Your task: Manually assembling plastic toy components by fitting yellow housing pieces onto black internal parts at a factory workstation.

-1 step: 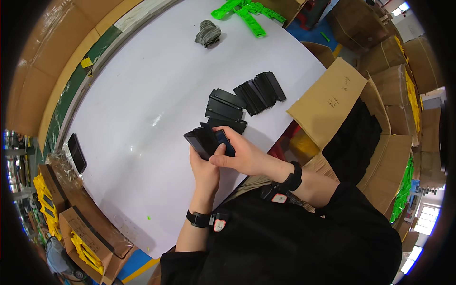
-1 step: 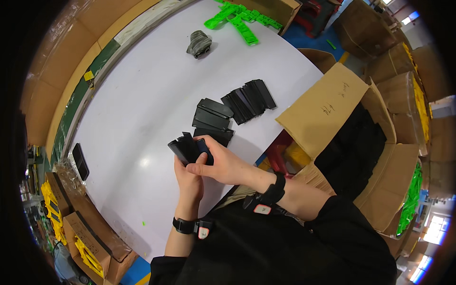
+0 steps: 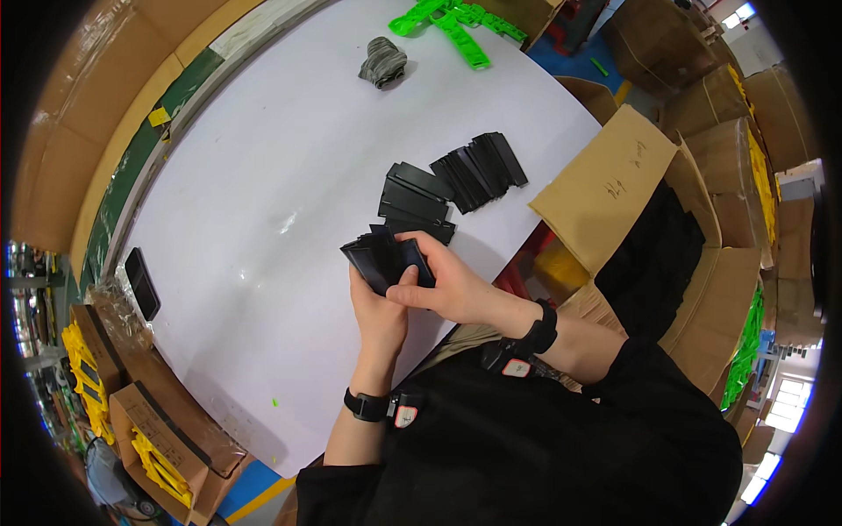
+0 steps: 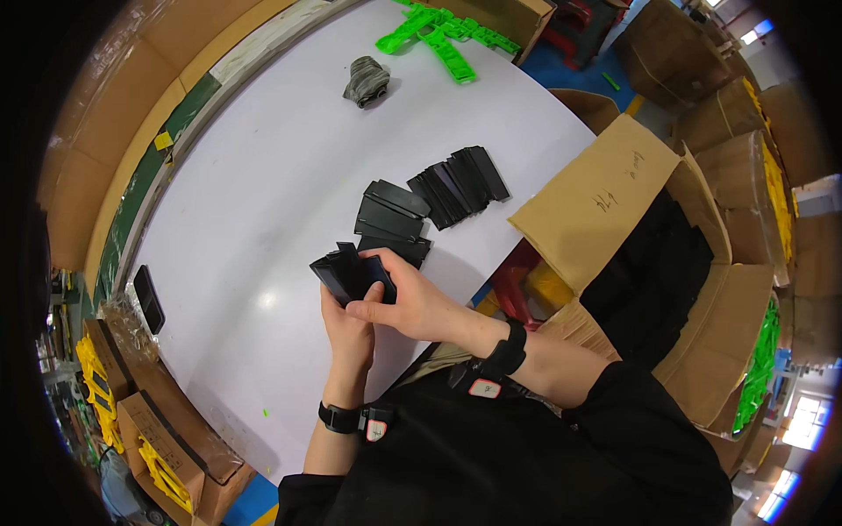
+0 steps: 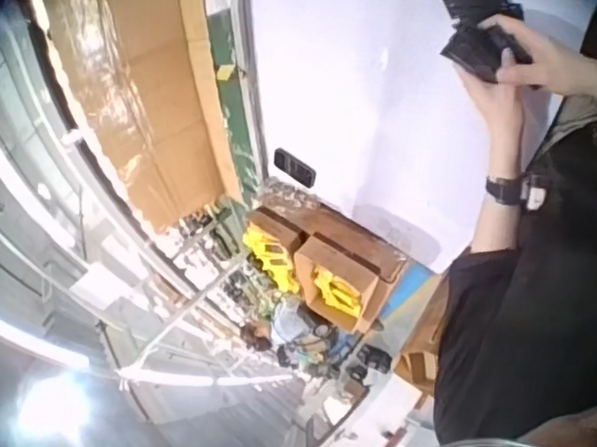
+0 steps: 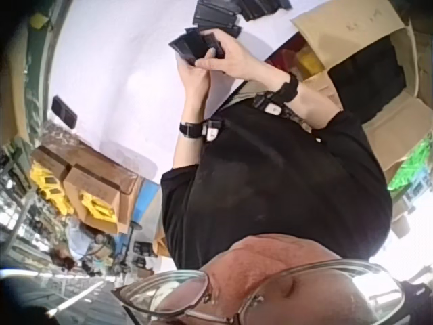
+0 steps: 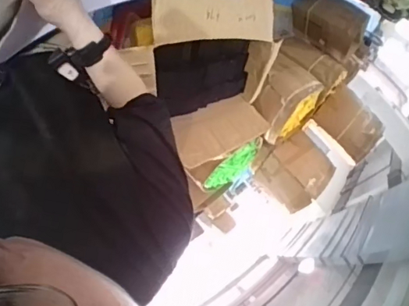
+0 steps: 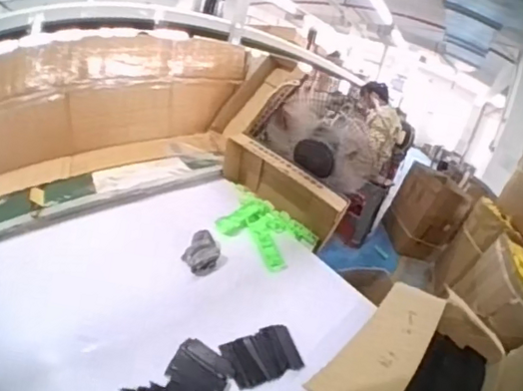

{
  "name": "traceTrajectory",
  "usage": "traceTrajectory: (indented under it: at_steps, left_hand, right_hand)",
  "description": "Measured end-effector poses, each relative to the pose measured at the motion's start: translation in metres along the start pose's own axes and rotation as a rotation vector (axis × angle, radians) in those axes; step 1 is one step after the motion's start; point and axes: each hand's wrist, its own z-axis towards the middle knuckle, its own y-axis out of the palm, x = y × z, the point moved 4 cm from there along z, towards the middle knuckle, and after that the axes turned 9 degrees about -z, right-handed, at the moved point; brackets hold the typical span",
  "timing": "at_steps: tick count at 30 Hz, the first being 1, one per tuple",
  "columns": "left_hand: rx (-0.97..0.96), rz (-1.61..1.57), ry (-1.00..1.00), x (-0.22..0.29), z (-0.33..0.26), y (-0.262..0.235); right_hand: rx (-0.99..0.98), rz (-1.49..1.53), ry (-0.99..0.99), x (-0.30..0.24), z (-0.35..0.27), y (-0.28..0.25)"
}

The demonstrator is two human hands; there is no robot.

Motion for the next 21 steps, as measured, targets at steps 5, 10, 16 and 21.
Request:
traceTrajectory:
  at_steps: [5, 10, 16, 21]
  left_hand:
    - [-0.225, 0.278, -0.002, 0.007, 0.001, 0.004]
    - [-0.062, 0.136, 0.131, -0.007, -0.003, 0.014]
    - [0.227, -0.038, -0.217, 0.006, -0.004, 0.030]
    - [0.037, -0.255, -0.266, 0.001, 0.007, 0.036]
  right_hand:
    - [0.127, 0.185, 0.011, 0.006, -0.007, 0.002]
    - [0.238, 0.370, 0.019, 0.001, 0.002, 0.016]
    - [0.272, 0.319, 0.002, -0.002, 0.017, 0.014]
    - [0.399, 0.244, 0.060, 0.004, 0.022, -0.001]
